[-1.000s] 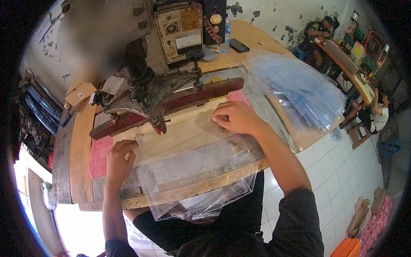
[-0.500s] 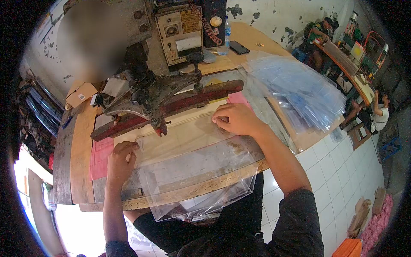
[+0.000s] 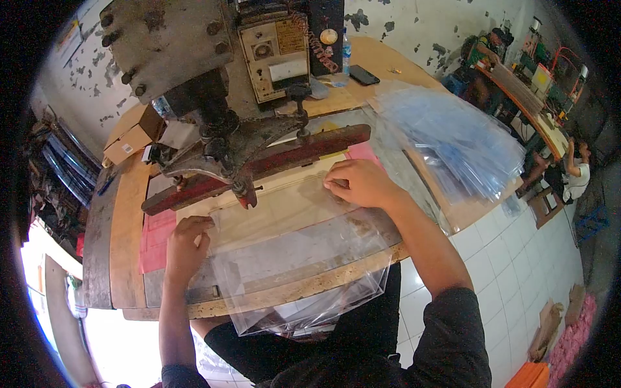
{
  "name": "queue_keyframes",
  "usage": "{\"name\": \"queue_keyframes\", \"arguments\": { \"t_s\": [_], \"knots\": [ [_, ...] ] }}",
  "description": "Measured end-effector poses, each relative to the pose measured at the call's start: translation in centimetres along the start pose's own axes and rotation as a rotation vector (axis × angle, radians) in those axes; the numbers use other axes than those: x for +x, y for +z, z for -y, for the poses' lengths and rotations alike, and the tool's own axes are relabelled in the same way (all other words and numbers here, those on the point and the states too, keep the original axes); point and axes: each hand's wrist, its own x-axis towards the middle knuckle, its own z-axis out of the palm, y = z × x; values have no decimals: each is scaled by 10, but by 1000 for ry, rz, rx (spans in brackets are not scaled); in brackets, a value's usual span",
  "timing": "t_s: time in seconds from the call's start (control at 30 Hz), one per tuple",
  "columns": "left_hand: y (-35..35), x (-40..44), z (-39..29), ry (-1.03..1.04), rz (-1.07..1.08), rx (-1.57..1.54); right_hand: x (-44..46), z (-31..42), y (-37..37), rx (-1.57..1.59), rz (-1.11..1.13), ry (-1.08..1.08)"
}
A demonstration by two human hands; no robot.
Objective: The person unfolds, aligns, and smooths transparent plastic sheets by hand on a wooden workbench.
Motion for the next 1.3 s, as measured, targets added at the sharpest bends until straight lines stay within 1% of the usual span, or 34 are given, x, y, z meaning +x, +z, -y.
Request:
{"name": "queue_keyframes", "arguments": {
  "t_s": [0.1,0.17,0.3,0.37,0.63,0.7,0.77,0.9,0.97,1.07,1.2,1.3],
  "knots": [
    [-1,0,-3,-9,10,10,-2,0,1,-8,-2,2],
    [-1,0,-2,-8,10,11,-3,-5,4,-29,-67,-81],
    [-1,-1,-1,4,3,-9,-2,-5,5,15,-41,-52],
    [-1,-2,1,3,0,-6,-2,-4,3,13,3,0],
    [3,-3,5,-4,-25,20,-3,-4,6,-31,-38,-29],
    [4,-3,8,45,-16,12,-1,-3,5,-30,-43,-52],
    [3,-2,7,38,-27,23,-1,1,2,4,-8,27],
    [4,-2,8,42,-22,24,-1,-3,6,-10,-38,-29],
    [5,-2,9,42,-23,21,-1,3,2,44,-6,81],
    [5,-4,11,57,-25,22,-1,-2,6,22,-36,24],
    [4,-3,7,76,-30,43,-1,4,1,44,-11,68],
    [4,-3,8,90,-42,48,-1,1,4,38,-46,24]
  ]
}}
